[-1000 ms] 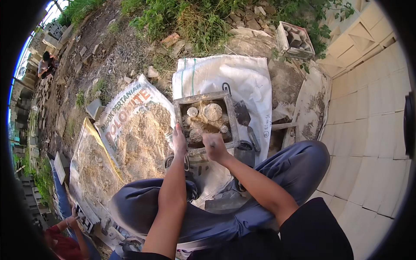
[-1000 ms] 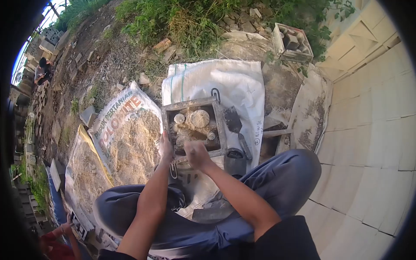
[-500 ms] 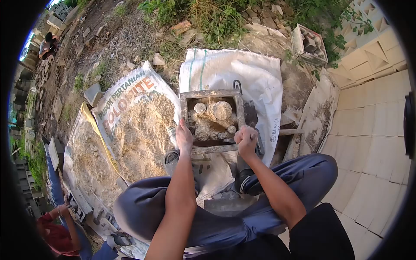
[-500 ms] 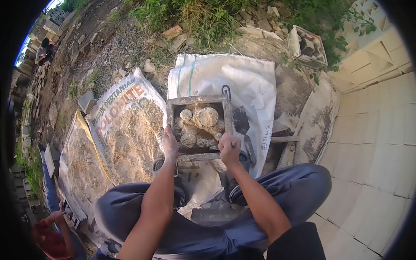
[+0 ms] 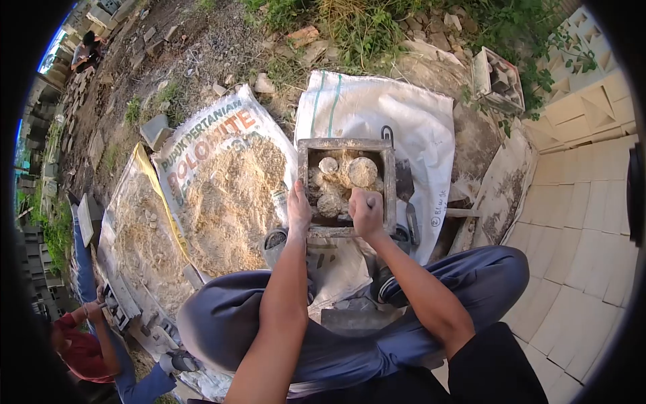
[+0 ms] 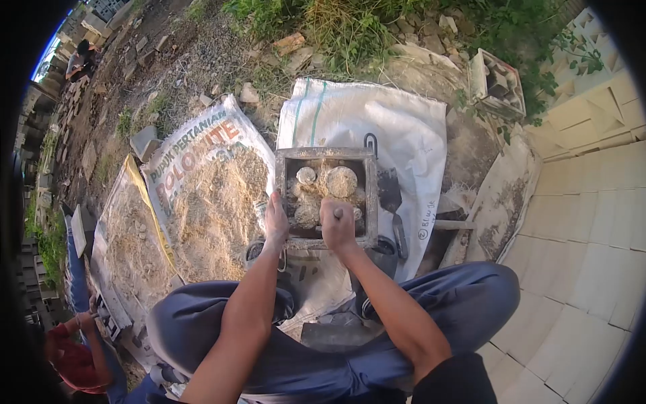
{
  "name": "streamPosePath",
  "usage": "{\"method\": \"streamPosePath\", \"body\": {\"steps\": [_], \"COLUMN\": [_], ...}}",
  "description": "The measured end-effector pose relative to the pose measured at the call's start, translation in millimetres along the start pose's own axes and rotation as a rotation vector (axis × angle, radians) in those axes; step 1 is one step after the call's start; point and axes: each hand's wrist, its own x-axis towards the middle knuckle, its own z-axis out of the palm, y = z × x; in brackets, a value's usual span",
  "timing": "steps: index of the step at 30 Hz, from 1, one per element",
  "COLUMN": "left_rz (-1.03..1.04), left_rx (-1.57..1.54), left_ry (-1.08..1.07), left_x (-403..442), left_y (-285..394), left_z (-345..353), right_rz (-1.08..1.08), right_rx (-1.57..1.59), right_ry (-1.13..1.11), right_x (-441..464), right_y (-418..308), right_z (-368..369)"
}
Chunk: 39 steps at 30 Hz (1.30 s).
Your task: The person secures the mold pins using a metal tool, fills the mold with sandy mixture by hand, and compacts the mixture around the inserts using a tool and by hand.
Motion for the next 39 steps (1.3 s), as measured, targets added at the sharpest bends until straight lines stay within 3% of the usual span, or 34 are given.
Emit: {"method": "streamPosePath", "body": {"steps": [4, 5, 7, 10, 11, 14, 18, 19, 20, 23, 24, 26, 27, 28, 31, 34, 35, 36, 38, 39], "left_rz": [-0.012, -0.015, 0.011, 0.096, 0.085, 0.006, 0.090, 0.135, 0.064, 0.067, 0.179, 0.272, 0.159, 0.076, 0.134, 0.150, 0.171, 0.075, 0.139, 0.150], "left_rx": [0.077, 0.003, -0.095, 0.062, -0.057, -0.067, 0.000, 0.060, -0.015, 0.053, 0.101, 0.149, 0.127, 0.089, 0.144, 0.151, 0.112, 0.150, 0.212, 0.218], "left_ry": [0.019, -0.021, -0.040, -0.140, -0.173, -0.149, -0.111, -0.049, -0.225, -0.259, -0.064, 0.116, 0.040, -0.019, 0.095, 0.122, 0.106, 0.066, 0.127, 0.138], "left_x": [11.1, 9.1, 12.0, 22.5, 25.4, 11.7, 39.1, 29.9, 16.3, 33.7, 40.4, 32.7, 7.6, 4.5, 1.5, 6.1, 2.4, 4.4, 5.5, 7.6], "left_y": [-41.1, -41.0, -33.5, -39.0, -45.9, -23.1, -77.3, -53.9, -32.7, -80.6, -101.7, -93.9, -53.0, -19.6, -19.6, -22.3, -19.2, -18.7, -21.9, -16.1], "left_z": [4.4, 4.2, 6.3, -2.5, -0.1, -4.6, 19.3, 12.2, -6.9, 15.2, 30.2, 23.7, 2.7, -4.4, -0.3, -4.1, -2.3, -1.9, 2.0, -0.1], "right_rz": [0.022, -0.082, 0.040, 0.036, -0.007, 0.052, 0.036, -0.213, -0.114, -0.037, -0.048, -0.178, -0.171, -0.186, 0.110, -0.054, -0.202, -0.222, 0.000, 0.012], "right_rx": [0.131, 0.053, 0.054, 0.105, 0.149, 0.232, 0.238, 0.139, 0.097, -0.085, -0.079, 0.053, 0.035, 0.012, 0.209, 0.130, -0.015, -0.025, 0.039, -0.005], "right_ry": [0.016, -0.033, -0.066, -0.063, -0.046, -0.065, 0.006, -0.061, -0.070, -0.081, -0.072, 0.030, -0.075, -0.066, 0.006, 0.031, 0.011, 0.013, 0.001, 0.107], "right_x": [-1.5, -4.9, 13.4, 12.0, 1.2, 0.8, -0.6, -5.9, -15.1, 5.7, 5.7, -14.7, -24.2, -18.5, -4.6, -27.0, -32.0, -21.8, -6.0, -7.1], "right_y": [-17.4, 5.8, -7.8, -29.0, -35.0, -0.4, -37.5, -13.0, 10.5, -11.2, -23.6, -32.4, 13.1, 9.7, -12.8, -14.0, 7.4, 0.2, -10.1, -21.9], "right_z": [16.3, 20.5, 32.8, 45.0, 45.7, 52.3, 55.5, 55.7, 56.7, 64.1, 62.1, 46.5, 35.0, 29.8, 29.6, 15.6, 7.1, 5.3, 12.4, 13.1]}}
